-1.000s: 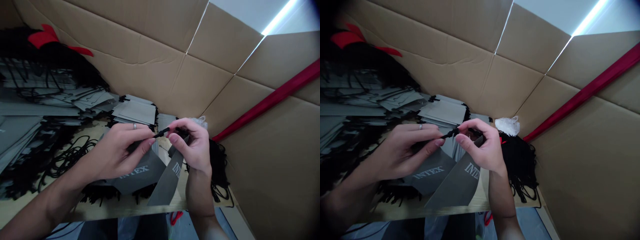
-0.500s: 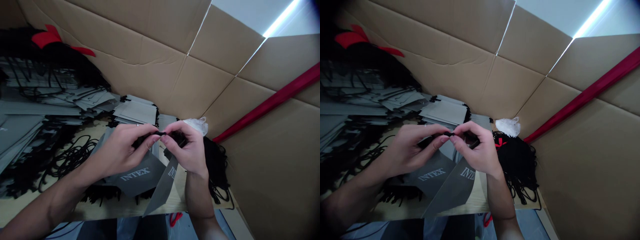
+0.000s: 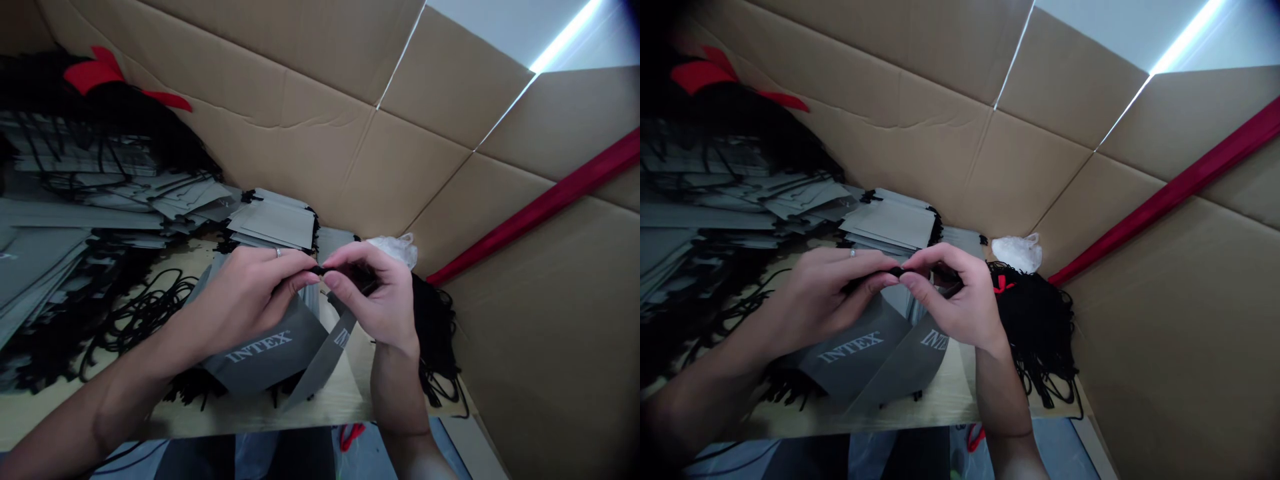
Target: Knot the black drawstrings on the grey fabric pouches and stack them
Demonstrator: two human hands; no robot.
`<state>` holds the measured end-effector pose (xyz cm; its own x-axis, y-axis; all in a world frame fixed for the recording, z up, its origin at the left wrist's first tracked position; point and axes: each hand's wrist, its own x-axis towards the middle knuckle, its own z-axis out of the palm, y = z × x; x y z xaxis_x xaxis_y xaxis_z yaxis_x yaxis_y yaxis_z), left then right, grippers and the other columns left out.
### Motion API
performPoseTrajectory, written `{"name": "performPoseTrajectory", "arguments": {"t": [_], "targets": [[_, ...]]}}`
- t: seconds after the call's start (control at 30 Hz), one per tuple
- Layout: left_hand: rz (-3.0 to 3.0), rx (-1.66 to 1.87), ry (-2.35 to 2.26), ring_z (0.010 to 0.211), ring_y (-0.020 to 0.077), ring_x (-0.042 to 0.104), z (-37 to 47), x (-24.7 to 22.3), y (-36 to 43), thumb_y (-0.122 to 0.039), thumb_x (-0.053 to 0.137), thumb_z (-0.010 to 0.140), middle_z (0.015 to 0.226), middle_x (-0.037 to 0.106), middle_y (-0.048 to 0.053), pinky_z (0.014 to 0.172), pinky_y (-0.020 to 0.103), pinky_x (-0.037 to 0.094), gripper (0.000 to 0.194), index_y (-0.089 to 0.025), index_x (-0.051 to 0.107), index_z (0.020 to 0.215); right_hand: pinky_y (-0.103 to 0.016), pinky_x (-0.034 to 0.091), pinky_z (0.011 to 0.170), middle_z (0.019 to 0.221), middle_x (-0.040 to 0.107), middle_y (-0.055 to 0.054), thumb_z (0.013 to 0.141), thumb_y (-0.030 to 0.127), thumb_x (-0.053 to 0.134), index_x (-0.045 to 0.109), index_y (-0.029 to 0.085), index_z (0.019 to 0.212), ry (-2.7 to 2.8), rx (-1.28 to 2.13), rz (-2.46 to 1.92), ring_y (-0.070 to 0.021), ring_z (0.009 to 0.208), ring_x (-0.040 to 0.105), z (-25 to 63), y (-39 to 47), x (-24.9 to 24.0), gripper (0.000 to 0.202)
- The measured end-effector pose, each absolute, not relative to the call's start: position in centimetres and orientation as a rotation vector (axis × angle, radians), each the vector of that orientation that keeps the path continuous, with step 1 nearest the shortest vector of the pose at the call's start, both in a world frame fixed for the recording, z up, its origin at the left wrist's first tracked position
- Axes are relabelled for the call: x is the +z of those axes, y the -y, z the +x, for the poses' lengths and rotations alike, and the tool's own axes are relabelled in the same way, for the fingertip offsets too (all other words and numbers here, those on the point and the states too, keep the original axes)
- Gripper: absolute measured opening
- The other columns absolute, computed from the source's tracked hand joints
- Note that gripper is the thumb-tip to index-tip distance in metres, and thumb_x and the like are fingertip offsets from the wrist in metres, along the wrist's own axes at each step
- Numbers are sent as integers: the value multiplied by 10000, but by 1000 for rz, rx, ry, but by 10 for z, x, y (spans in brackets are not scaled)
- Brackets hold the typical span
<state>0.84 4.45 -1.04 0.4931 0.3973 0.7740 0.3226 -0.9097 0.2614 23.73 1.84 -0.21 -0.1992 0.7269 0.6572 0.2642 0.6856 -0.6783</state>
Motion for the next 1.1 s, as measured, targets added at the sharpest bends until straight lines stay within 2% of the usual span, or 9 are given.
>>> {"name": "performPoseTrajectory", "arguments": {"t": [0.2, 0.37, 0.53, 0.67, 0.77, 0.83, 0.93, 1.1], "targets": [[2674, 1356, -605, 730, 157, 709, 7, -12, -46, -249, 567, 1184, 870, 773, 27, 642, 289, 464, 220, -188, 753, 1083, -239, 510, 544, 793, 768, 20, 1015, 379, 856, 825, 247, 980, 1736, 622, -817, -116, 639, 646, 236, -18, 3, 140], [2658, 1423, -696, 678, 148, 717, 8, -13, -50, -260, 645, 1153, 899, 832, 26, 624, 276, 465, 159, -183, 779, 1118, -229, 577, 638, 939, 809, -6, 1001, 345, 876, 815, 245, 1117, 1765, 696, -844, -137, 807, 752, 243, -18, 5, 164], [2627, 1406, -694, 604, 116, 669, 9, -14, -52, -228, 653, 1138, 829, 814, 2, 591, 240, 442, 162, -151, 794, 1111, -235, 594, 665, 1011, 813, 5, 980, 273, 887, 795, 285, 1281, 1778, 575, -837, -130, 820, 740, 241, -22, -2, 314], [2573, 1343, -705, 668, 121, 702, 9, -12, -52, -243, 620, 1151, 870, 828, 2, 615, 233, 443, 197, -165, 798, 1118, -256, 634, 708, 961, 838, 5, 1012, 242, 852, 848, 263, 1076, 1782, 486, -826, -141, 822, 768, 236, -25, -6, 68], [2481, 1161, -772, 654, 108, 676, 5, -7, -52, -316, 622, 1157, 857, 816, -23, 607, 229, 427, 223, -195, 809, 1154, -257, 637, 711, 951, 844, 8, 1021, 240, 842, 853, 266, 1038, 1744, 449, -884, -142, 823, 777, 237, -26, -4, 33], [2427, 1019, -786, 628, 101, 636, 1, -4, -54, -334, 609, 1148, 809, 788, -40, 606, 234, 420, 251, -207, 817, 1091, -264, 642, 741, 979, 847, 6, 1021, 239, 840, 857, 277, 1056, 1723, 441, -917, -146, 853, 782, 241, -25, -2, 54], [2363, 934, -830, 618, 113, 597, -5, -1, -59, -355, 578, 1126, 728, 737, -39, 605, 258, 402, 335, -207, 801, 924, -268, 604, 680, 976, 832, -4, 1007, 294, 867, 851, 293, 1141, 1684, 465, -956, -159, 848, 764, 247, -23, 1, 135], [2245, 943, -943, 698, 156, 641, -6, -2, -66, -437, 577, 1089, 776, 768, -11, 606, 266, 408, 371, -217, 815, 908, -255, 537, 608, 918, 808, 3, 1011, 305, 856, 837, 287, 1130, 1664, 434, -998, -145, 778, 721, 254, -20, 5, 122]]}}
